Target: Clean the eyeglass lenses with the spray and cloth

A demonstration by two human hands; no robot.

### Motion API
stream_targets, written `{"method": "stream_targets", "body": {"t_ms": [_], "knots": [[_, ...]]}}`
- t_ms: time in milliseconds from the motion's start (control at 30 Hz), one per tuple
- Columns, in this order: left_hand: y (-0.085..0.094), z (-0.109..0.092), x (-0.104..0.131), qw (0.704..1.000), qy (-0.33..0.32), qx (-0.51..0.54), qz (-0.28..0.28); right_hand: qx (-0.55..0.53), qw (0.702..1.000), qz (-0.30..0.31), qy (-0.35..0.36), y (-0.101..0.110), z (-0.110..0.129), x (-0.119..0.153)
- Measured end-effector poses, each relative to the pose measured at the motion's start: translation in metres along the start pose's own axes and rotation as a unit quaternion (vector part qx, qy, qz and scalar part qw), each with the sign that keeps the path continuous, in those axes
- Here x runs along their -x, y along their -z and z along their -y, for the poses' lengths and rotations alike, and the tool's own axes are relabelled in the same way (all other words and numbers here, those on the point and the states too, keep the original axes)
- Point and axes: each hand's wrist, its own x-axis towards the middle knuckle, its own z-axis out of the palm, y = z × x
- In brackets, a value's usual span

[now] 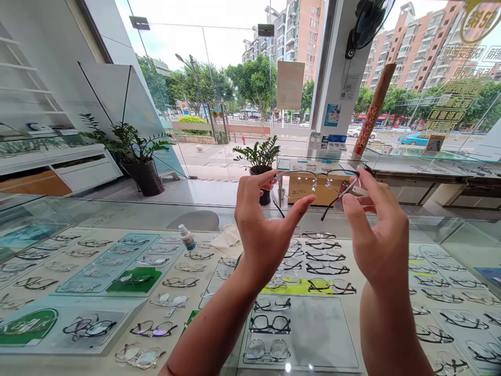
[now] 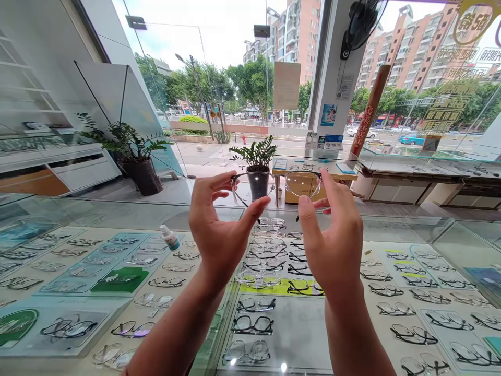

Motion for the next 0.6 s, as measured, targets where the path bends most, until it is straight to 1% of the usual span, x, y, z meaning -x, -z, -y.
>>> {"method": "stream_targets", "body": {"t_ms": [300,600], "knots": [[0.0007,-0.0010,-0.0001,1.000,-0.001,-0.001,-0.002,0.001,1.000,0.003,0.006,-0.0009,-0.0016,0.0000],[-0.0005,0.0022,0.0005,1.000,-0.015,-0.006,-0.011,0.003,1.000,0.015,-0.011,-0.0018,0.0004,0.0005]]}}
